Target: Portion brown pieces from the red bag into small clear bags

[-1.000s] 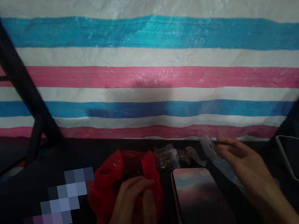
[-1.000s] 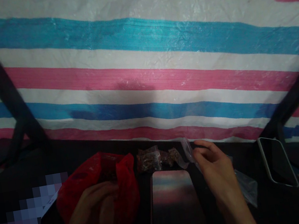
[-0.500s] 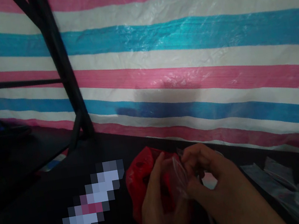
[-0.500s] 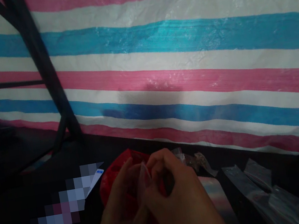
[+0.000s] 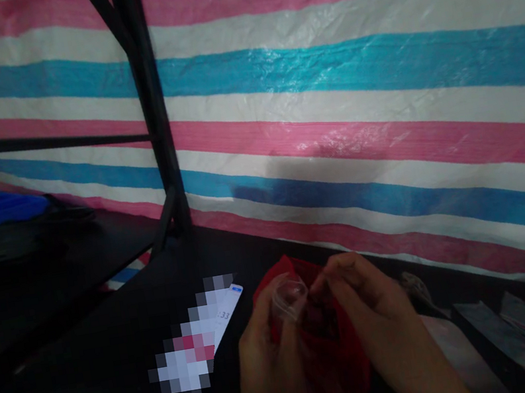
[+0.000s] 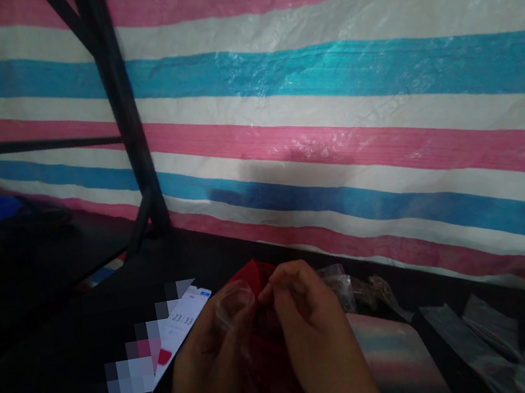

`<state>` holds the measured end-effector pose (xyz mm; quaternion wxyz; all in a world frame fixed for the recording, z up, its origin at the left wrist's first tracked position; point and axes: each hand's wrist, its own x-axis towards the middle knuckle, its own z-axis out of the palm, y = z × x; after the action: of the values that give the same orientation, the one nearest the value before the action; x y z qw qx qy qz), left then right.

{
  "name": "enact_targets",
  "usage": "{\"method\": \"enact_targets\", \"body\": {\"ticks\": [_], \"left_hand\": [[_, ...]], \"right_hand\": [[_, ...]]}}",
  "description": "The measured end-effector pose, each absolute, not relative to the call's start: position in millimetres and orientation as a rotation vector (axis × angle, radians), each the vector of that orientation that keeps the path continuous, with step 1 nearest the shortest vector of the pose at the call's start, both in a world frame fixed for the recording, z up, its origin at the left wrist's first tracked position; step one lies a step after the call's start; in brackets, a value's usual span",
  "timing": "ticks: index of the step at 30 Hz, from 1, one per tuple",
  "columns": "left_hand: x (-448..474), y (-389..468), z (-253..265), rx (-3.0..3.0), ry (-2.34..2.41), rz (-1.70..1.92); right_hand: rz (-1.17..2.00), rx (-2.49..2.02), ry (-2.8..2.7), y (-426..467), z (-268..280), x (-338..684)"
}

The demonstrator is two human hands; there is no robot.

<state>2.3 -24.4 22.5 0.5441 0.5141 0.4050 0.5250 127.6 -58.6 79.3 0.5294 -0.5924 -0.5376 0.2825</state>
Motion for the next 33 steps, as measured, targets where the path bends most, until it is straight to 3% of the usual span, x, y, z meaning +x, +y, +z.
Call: {"method": "enact_targets", "body": {"ticks": [7,16,22,33], "left_hand": [[-6,-11,6,1.454,1.134,1.104],[-8,0,-15,1.927,1.532,1.382],[-4,6,-12,1.741,1.323,1.208],[6,-2,8,1.47,1.12,1.331]], "right_hand": [[0.345,-1.953,-1.68,-45,31,140],[0.286,-1.918,-1.744,-45,37,135],[0.323,-1.931,-1.805,-44,33,124],[0.228,-2.245,-1.704,-60,48,150]]}}
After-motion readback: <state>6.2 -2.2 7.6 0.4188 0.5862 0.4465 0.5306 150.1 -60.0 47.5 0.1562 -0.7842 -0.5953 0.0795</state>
